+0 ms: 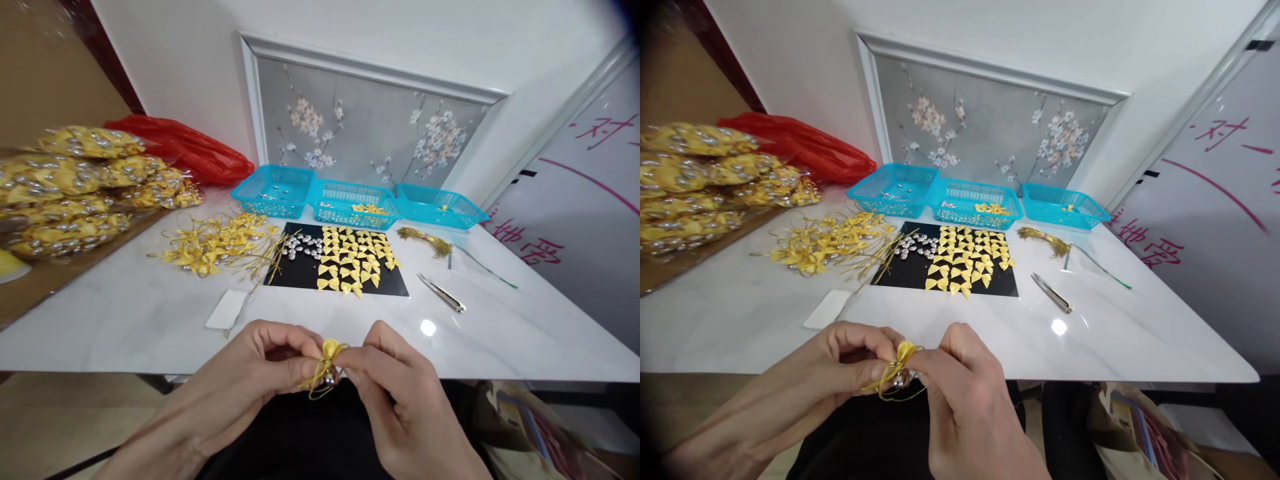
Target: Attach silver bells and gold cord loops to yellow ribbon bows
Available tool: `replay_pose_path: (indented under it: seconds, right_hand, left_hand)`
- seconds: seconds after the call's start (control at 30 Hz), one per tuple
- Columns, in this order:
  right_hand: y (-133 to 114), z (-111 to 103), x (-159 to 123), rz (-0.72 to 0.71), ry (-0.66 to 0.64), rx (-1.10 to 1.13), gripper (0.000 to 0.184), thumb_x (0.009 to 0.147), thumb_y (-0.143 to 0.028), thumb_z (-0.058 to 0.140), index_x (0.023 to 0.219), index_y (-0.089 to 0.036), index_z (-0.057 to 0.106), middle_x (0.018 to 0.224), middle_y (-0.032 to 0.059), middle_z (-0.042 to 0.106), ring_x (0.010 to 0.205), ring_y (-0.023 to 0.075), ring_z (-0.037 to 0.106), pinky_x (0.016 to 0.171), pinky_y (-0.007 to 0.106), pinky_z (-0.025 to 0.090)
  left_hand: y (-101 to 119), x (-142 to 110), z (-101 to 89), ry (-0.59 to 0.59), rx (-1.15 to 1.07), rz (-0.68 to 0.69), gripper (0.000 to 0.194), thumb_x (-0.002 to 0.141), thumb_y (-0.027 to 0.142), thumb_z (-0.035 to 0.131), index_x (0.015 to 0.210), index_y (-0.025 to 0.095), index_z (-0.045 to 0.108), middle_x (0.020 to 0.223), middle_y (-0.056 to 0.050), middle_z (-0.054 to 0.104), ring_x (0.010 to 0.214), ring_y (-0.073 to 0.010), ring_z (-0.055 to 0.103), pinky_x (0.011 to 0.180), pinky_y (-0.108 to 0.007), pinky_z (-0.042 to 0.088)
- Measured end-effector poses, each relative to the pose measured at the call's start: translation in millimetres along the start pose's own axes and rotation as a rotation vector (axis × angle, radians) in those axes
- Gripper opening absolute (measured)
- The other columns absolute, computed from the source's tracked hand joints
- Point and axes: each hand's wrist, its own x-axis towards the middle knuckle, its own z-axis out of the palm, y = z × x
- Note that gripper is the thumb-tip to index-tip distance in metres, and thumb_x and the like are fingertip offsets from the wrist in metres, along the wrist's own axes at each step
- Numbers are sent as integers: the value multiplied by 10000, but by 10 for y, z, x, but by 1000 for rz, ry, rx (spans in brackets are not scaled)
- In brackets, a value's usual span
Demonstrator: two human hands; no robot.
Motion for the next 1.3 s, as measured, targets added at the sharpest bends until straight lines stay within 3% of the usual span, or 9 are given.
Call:
replay_pose_path:
  seconds: [0.3,0.63,0.73,0.87,1.03,1.17,1.3]
  right_hand:
    - [-14,12,-16,0,-13,-31,326,944,-53,431,1094,-223,665,783,2,439,658,133,497,543,246,390]
    - [-4,150,-24,108,131,84,222,941,-136,489,867,-214,684,727,-14,462,606,120,491,530,233,400]
    - [16,188,-17,147,205,133,183,920,-148,549,819,-230,678,727,-20,556,622,112,551,558,210,443]
    - [26,209,-46,174,246,181,148,915,-130,564,931,-246,654,879,-33,698,768,104,666,717,176,518]
    - [59,60,-84,50,259,-40,214,932,-113,532,1077,-242,621,980,-10,691,837,104,672,756,168,533]
    - [60,-34,1,-9,280,-101,188,929,-126,556,1064,-229,637,1105,33,648,1002,134,639,869,208,514]
    - [20,25,87,-17,192,61,183,930,-80,538,955,-217,656,909,8,662,820,109,647,723,185,523]
  left_hand:
    - [-15,12,-21,3,52,49,78,721,226,821,690,174,772,772,-23,668,719,-140,557,683,-248,423]
    - [-57,29,-15,1,137,68,71,743,152,755,685,191,769,786,2,665,734,-126,573,689,-228,436]
    - [-53,36,1,31,233,125,95,758,174,740,673,206,765,761,14,660,695,-113,560,648,-214,430]
    - [-62,42,2,119,400,252,113,779,196,723,689,235,778,797,12,691,725,-117,600,664,-201,455]
    - [-45,37,16,212,507,377,132,776,196,699,709,265,789,842,6,715,752,-130,664,653,-186,503]
    - [1,29,69,264,638,469,164,776,169,662,681,241,776,818,-7,726,714,-135,681,618,-189,513]
    - [18,29,98,283,754,548,195,785,136,614,683,221,756,791,-10,725,674,-132,680,578,-190,512]
